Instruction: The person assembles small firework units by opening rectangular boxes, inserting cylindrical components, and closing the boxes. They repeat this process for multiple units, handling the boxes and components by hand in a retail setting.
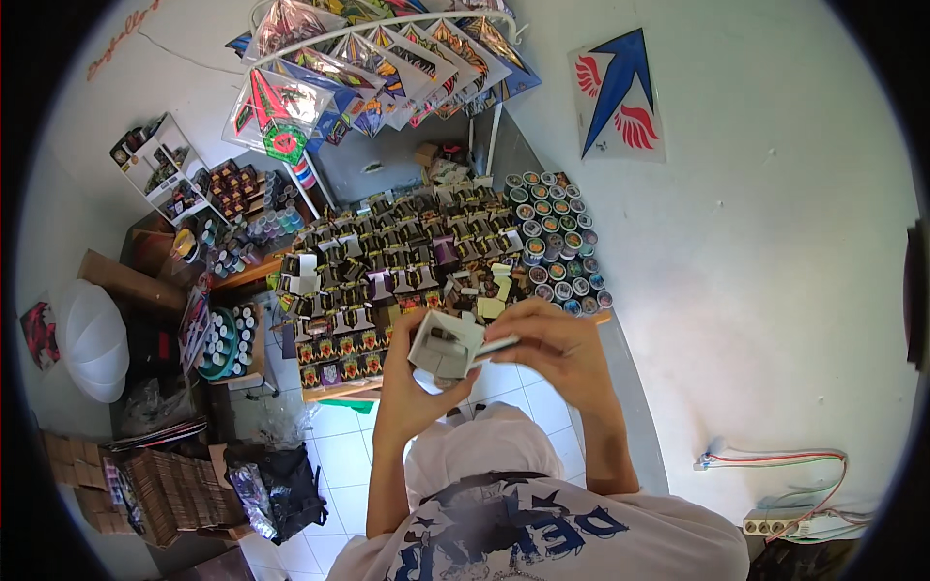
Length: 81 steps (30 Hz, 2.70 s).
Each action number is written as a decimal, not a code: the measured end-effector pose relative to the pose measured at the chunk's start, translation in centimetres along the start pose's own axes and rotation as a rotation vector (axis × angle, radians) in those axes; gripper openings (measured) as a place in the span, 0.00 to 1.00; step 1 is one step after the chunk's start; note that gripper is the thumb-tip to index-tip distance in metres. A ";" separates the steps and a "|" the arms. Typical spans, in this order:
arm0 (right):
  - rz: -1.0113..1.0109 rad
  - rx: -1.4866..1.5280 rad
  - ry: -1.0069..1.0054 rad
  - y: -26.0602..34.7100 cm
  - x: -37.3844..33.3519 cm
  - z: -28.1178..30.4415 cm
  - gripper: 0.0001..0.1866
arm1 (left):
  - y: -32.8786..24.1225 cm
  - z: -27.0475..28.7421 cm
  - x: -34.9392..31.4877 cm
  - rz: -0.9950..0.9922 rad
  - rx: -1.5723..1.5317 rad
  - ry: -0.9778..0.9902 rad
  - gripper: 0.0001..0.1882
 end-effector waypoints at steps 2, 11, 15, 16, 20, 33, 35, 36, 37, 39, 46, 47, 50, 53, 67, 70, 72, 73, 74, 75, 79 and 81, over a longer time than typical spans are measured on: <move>-0.190 0.212 -0.052 -0.4 0.5 0.0 0.18 | -0.2 0.4 0.5 -0.007 -0.004 -0.002 0.46; -0.105 0.185 -0.093 0.5 2.5 -0.2 0.16 | -0.6 0.5 1.2 -0.026 -0.010 -0.005 0.46; 0.029 -0.332 -0.018 1.4 3.8 -1.0 0.12 | -0.9 0.7 1.2 -0.074 0.092 -0.007 0.47; 0.020 -0.406 -0.005 1.4 4.1 -1.5 0.11 | -0.7 0.6 1.1 -0.073 0.077 -0.008 0.48; -0.038 -0.703 0.280 0.7 4.8 -3.9 0.06 | -0.1 0.2 0.9 -0.067 0.039 0.013 0.49; 0.047 -0.907 0.525 0.6 6.4 -4.6 0.05 | -0.8 -0.4 0.6 -0.126 0.026 -0.018 0.51; 0.019 -0.921 0.554 1.3 6.4 -4.4 0.06 | -0.1 -0.3 0.6 -0.098 0.001 -0.026 0.51; 0.056 -0.936 0.533 1.1 6.2 -4.4 0.06 | 0.1 -0.4 0.6 -0.087 -0.013 -0.026 0.51; 0.092 -0.952 0.511 0.5 5.8 -4.5 0.07 | -0.1 -0.5 0.6 -0.085 -0.005 -0.025 0.51; 0.098 -0.961 0.494 0.2 5.6 -4.2 0.08 | -0.6 -1.0 1.0 -0.089 0.010 -0.011 0.51; -0.127 -0.680 0.418 -0.4 4.6 -1.8 0.09 | 0.8 -2.4 1.4 -0.043 -0.055 -0.025 0.50; -0.195 -0.565 0.369 -0.4 4.2 -1.0 0.09 | 1.4 -2.9 1.6 -0.042 -0.060 -0.034 0.50; -0.266 -0.434 0.179 -1.1 2.6 1.5 0.10 | 2.0 -5.0 2.8 -0.010 -0.151 -0.007 0.49; -0.234 -0.392 0.020 -3.4 1.1 3.9 0.11 | 2.9 -7.6 4.8 0.009 -0.191 0.067 0.47; -0.481 -0.380 -0.361 -21.5 6.2 18.7 0.10 | 15.6 -18.1 15.3 0.144 -0.197 0.116 0.46; -0.428 -0.482 -0.342 -28.6 7.0 19.4 0.12 | 21.1 -19.8 16.1 0.147 -0.134 0.100 0.46; -0.411 -0.561 -0.282 -32.8 8.1 20.1 0.17 | 24.1 -21.1 16.9 0.180 -0.141 0.080 0.45; -0.418 -0.610 -0.263 -35.0 8.1 20.2 0.19 | 25.5 -21.7 17.2 0.226 -0.162 0.075 0.45; -0.411 -0.660 -0.243 -36.7 8.6 20.2 0.20 | 26.5 -22.1 17.6 0.224 -0.146 0.062 0.45; -0.405 -0.709 -0.222 -38.4 8.8 20.1 0.22 | 27.4 -22.5 17.9 0.223 -0.129 0.050 0.45; -0.419 -0.790 -0.088 -42.7 8.6 19.1 0.28 | 29.3 -23.3 18.4 0.255 -0.095 0.017 0.45; -0.417 -0.838 -0.062 -43.7 8.3 18.8 0.30 | 29.8 -23.5 18.7 0.224 -0.072 0.014 0.45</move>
Point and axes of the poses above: each hand's wrist, its own x-axis towards the middle knuckle, its own z-axis out of the back of the hand, y = z × x, the point moved 4 cm from there along x, towards the middle knuckle, and after that the axes turned 2 degrees about -x, right-handed, at the moved point
